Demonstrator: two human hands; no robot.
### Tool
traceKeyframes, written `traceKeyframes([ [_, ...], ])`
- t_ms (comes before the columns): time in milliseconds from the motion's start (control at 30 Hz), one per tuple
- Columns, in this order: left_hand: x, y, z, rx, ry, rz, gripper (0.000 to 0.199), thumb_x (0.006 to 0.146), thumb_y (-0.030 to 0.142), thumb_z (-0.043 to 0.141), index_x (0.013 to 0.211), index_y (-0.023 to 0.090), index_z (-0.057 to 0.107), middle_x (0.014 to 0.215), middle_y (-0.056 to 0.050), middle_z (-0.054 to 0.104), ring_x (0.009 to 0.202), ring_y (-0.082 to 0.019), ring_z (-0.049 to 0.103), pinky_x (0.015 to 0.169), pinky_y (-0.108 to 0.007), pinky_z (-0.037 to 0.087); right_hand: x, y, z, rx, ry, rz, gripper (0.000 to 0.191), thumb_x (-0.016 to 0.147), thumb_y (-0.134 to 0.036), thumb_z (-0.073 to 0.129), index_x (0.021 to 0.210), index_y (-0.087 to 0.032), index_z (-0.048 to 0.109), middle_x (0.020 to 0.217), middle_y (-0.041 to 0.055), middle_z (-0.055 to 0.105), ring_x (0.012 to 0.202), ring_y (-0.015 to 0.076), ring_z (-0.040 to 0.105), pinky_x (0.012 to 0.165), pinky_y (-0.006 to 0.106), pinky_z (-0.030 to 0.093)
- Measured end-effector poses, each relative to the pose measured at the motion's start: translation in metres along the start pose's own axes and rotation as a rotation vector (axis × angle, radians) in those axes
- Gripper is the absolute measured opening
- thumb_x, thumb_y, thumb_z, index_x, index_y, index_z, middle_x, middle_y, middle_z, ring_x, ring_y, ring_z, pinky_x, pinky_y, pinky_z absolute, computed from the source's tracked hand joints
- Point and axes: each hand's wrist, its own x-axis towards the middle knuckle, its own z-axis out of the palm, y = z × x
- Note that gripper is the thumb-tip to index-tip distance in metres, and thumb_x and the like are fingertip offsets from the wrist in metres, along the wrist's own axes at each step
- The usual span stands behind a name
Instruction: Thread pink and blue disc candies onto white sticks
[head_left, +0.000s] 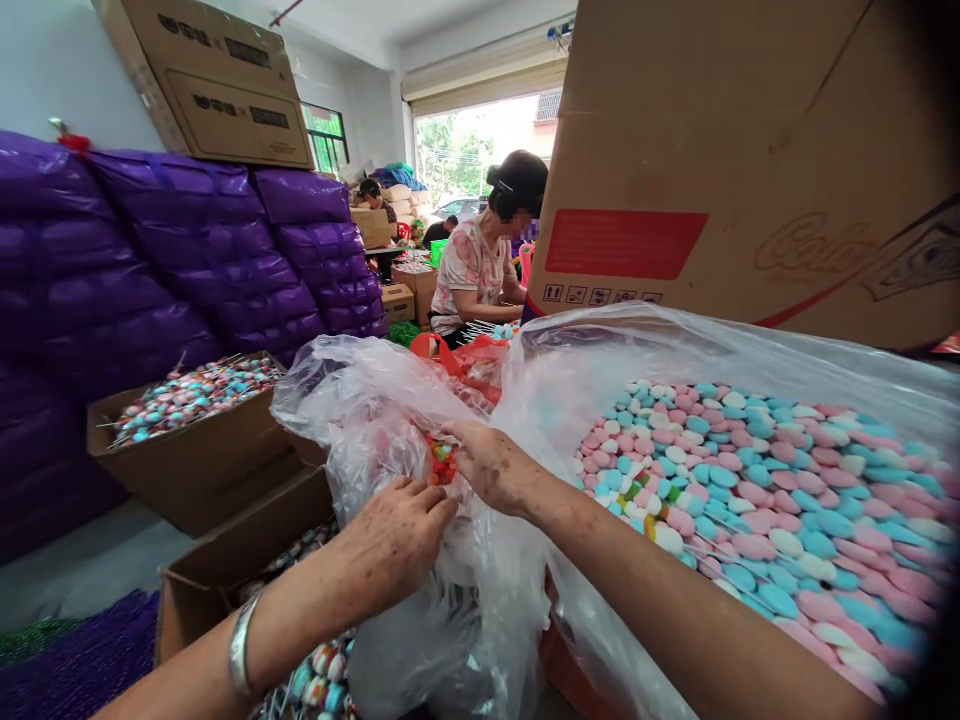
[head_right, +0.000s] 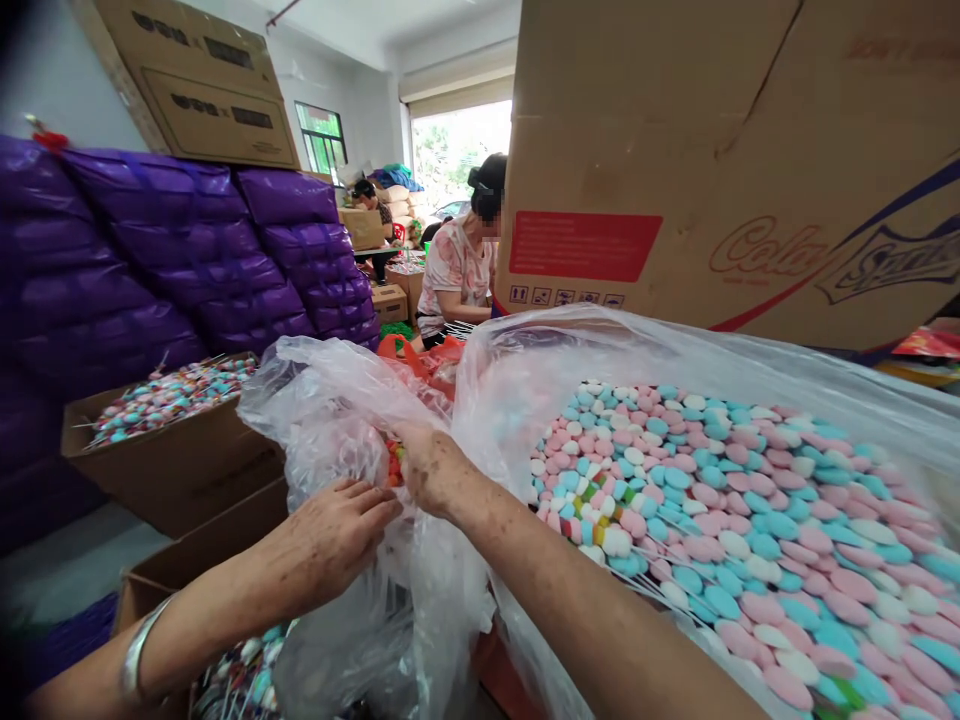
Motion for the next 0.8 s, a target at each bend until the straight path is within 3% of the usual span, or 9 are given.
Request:
traceKeyframes([
  [100,0.003,-0.003,-0.004,0.002,0.158,0.018,0.022,0.082,0.005,0.046,0.088,0.017,0.065,0.084,-0.008,0.072,0.076,-0.025,0.068,0.071,-0.040,0.055,-0.023,-0.018,-0.018,-0.344,0.056,-0.076,0.029,0.082,-0.005,0.050,0.100,-0.022,0.066,0.101,0.0059,0.071,0.097,0.0225,0.065,0.085,0.034,0.053],
  [200,0.006,0.001,-0.012,-0.063,0.497,0.113,0.023,0.087,0.010,0.041,0.093,0.018,0.062,0.088,-0.007,0.071,0.082,-0.023,0.067,0.073,-0.035,0.054,-0.061,-0.044,-0.036,-0.519,0.019,-0.211,0.020,0.088,-0.013,0.051,0.102,-0.018,0.064,0.103,0.0069,0.070,0.096,0.0192,0.064,0.088,0.028,0.052],
  [267,0.009,0.009,-0.022,-0.164,0.660,0.143,0.021,0.091,0.017,0.044,0.103,0.023,0.060,0.099,-0.004,0.068,0.091,-0.021,0.066,0.080,-0.031,0.052,-0.091,-0.058,-0.050,-0.521,0.075,-0.349,0.022,0.091,-0.013,0.049,0.109,-0.013,0.062,0.112,0.0087,0.067,0.106,0.0175,0.059,0.098,0.026,0.048],
  [367,0.016,0.035,-0.045,-0.322,0.728,0.176,0.024,0.092,0.016,0.046,0.111,0.027,0.057,0.110,-0.001,0.063,0.097,-0.017,0.063,0.088,-0.027,0.048,-0.141,-0.068,-0.079,-0.418,0.288,-0.422,0.024,0.093,-0.011,0.044,0.112,-0.011,0.058,0.116,0.0096,0.065,0.113,0.0152,0.055,0.103,0.027,0.045],
  [467,0.030,0.072,-0.066,-0.313,0.662,0.367,0.031,0.091,0.016,0.051,0.120,0.023,0.054,0.122,-0.005,0.061,0.113,-0.020,0.058,0.096,-0.031,0.048,-0.194,-0.063,-0.115,-0.403,0.423,-0.190,0.025,0.092,-0.015,0.051,0.116,-0.017,0.056,0.115,0.0072,0.064,0.109,0.0167,0.058,0.098,0.033,0.048],
  [567,0.051,0.104,-0.067,-0.183,0.480,0.599,0.053,0.087,0.021,0.058,0.137,0.016,0.042,0.144,-0.015,0.048,0.137,-0.031,0.039,0.111,-0.049,0.037,-0.247,-0.047,-0.137,-0.441,0.206,0.077,0.039,0.088,-0.027,0.063,0.124,-0.021,0.053,0.121,0.0080,0.062,0.109,0.0210,0.059,0.092,0.036,0.051],
  [667,0.072,0.120,-0.043,-0.101,0.302,0.635,0.066,0.082,0.025,0.063,0.141,0.013,0.037,0.144,-0.018,0.048,0.139,-0.037,0.033,0.113,-0.062,0.026,-0.297,-0.032,-0.139,-0.461,0.002,0.177,0.039,0.090,-0.030,0.062,0.127,-0.028,0.053,0.125,0.0059,0.061,0.112,0.0203,0.059,0.093,0.034,0.052],
  [733,0.082,0.120,-0.020,-0.062,0.215,0.633,0.062,0.081,0.018,0.063,0.139,0.012,0.041,0.129,-0.017,0.061,0.135,-0.037,0.039,0.112,-0.063,0.025,-0.325,-0.023,-0.139,-0.548,0.017,0.186,0.031,0.092,-0.030,0.058,0.123,-0.029,0.056,0.127,0.0066,0.061,0.116,0.0213,0.058,0.097,0.035,0.051],
  [800,0.089,0.115,0.000,-0.009,0.197,0.633,0.046,0.082,0.008,0.057,0.128,0.012,0.052,0.105,-0.013,0.070,0.124,-0.035,0.051,0.112,-0.062,0.028,-0.345,-0.013,-0.144,-0.661,0.131,0.183,0.024,0.094,-0.031,0.053,0.117,-0.028,0.060,0.124,0.0082,0.062,0.118,0.0232,0.057,0.100,0.039,0.049],
])
